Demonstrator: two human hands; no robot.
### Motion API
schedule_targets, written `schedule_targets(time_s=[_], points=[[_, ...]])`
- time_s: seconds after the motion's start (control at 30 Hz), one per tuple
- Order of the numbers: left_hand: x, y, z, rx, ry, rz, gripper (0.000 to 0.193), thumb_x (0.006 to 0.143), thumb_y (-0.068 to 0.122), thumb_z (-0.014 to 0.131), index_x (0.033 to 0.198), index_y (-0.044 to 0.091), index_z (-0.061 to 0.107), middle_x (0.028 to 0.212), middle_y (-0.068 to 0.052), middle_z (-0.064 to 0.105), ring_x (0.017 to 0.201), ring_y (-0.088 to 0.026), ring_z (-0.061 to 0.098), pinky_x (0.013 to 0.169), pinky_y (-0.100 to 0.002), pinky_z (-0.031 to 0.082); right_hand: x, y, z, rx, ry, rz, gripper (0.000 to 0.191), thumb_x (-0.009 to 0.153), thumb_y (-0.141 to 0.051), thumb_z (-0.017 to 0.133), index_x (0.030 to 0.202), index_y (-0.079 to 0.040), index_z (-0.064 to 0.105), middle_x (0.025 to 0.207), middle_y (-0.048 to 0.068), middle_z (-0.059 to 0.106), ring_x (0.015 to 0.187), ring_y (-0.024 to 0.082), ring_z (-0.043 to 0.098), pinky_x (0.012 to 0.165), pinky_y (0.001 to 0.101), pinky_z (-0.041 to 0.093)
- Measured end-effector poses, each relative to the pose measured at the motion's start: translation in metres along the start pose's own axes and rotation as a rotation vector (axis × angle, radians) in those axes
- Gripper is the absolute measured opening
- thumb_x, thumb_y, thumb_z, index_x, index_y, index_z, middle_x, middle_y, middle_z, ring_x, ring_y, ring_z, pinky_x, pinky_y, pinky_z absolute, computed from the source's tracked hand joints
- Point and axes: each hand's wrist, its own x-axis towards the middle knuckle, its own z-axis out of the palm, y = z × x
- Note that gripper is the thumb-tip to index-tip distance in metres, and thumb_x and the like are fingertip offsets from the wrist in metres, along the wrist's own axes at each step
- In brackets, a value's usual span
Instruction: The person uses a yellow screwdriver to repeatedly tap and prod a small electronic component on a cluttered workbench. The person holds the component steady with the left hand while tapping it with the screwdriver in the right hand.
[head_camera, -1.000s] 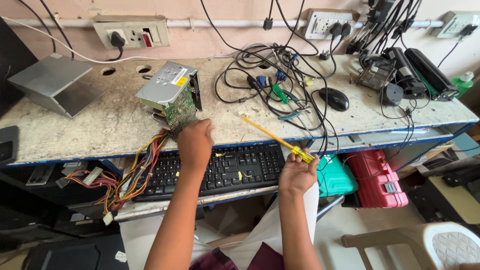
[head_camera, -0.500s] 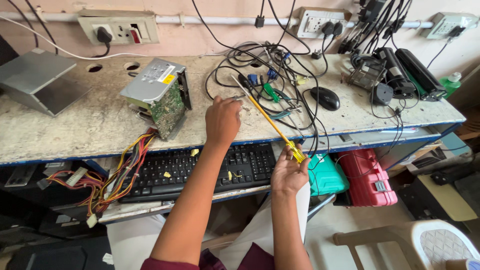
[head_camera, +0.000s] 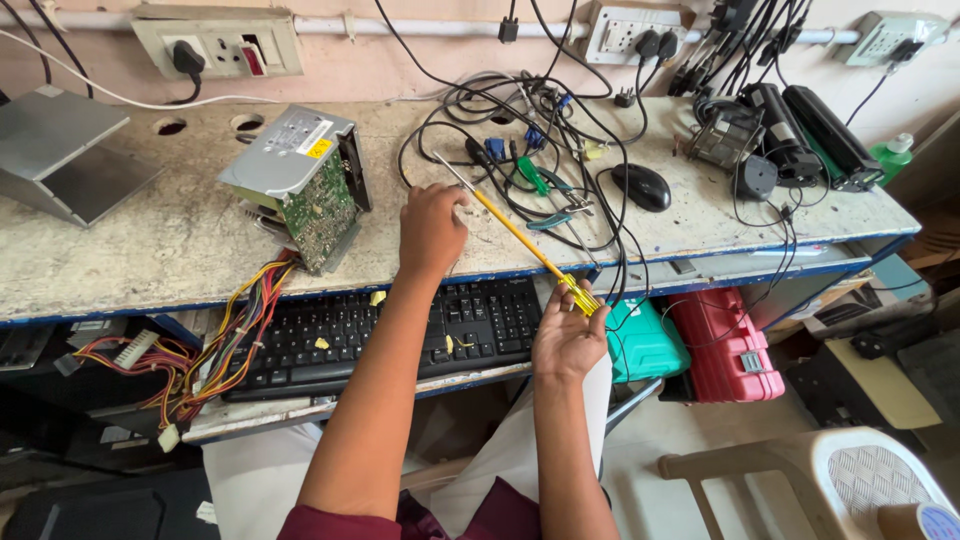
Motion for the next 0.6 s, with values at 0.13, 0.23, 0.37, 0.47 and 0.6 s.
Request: schedule_targets(time_s=[0.13,0.23,0.37,0.47,0.6], points=[[-0.0003,0.0009,-0.0064,-0.105,0.039,0.034,0.016,0.083,0.005,0.068,0.096,0.012,0.076,0.099,-0.004,0.070,0.104,-0.031,0.058,0.090,-0.047,0.048,-0.0021,0.0015,0.0054,-0.019,0.013,-0.010,0.026,0.106,-0.031,0.054,0.112,-0.006,0.048,0.119,0.018,0.060,0.094,0.027,0.056,0.106,0.0451,0.052],[-0.0004,0.0054,-0.0072,-0.010,-0.012,0.065,0.014,0.076,0.008,0.073,0.089,0.011,0.078,0.098,-0.005,0.071,0.101,-0.033,0.058,0.084,-0.050,0.045,-0.0034,0.0014,0.0069,-0.009,-0.005,0.000,0.026,0.107,-0.030,0.055,0.112,-0.006,0.048,0.119,0.018,0.060,0.094,0.027,0.056,0.106,0.0449,0.053],[0.0000,0.0051,-0.0069,0.009,-0.038,0.003,0.018,0.076,0.001,0.067,0.087,0.011,0.078,0.099,-0.005,0.071,0.104,-0.032,0.059,0.088,-0.048,0.047,-0.0042,0.0010,0.0066,-0.008,-0.009,0.005,0.025,0.107,-0.030,0.055,0.111,-0.006,0.048,0.118,0.018,0.061,0.093,0.027,0.056,0.106,0.0449,0.053],[0.0005,0.0016,-0.0058,-0.036,0.017,0.005,0.022,0.078,-0.001,0.066,0.092,0.010,0.077,0.101,-0.006,0.072,0.104,-0.033,0.059,0.089,-0.047,0.048,-0.0046,0.0009,0.0063,-0.003,-0.023,0.009,0.025,0.107,-0.030,0.055,0.110,-0.006,0.049,0.118,0.017,0.061,0.093,0.027,0.056,0.106,0.0450,0.053],[0.0008,-0.0020,-0.0050,-0.122,0.020,-0.034,0.025,0.080,-0.003,0.064,0.095,0.010,0.077,0.096,-0.005,0.073,0.103,-0.031,0.061,0.093,-0.045,0.049,-0.0046,0.0004,0.0062,-0.003,-0.015,0.016,0.026,0.106,-0.031,0.055,0.111,-0.006,0.050,0.119,0.017,0.061,0.094,0.027,0.056,0.106,0.0447,0.053]])
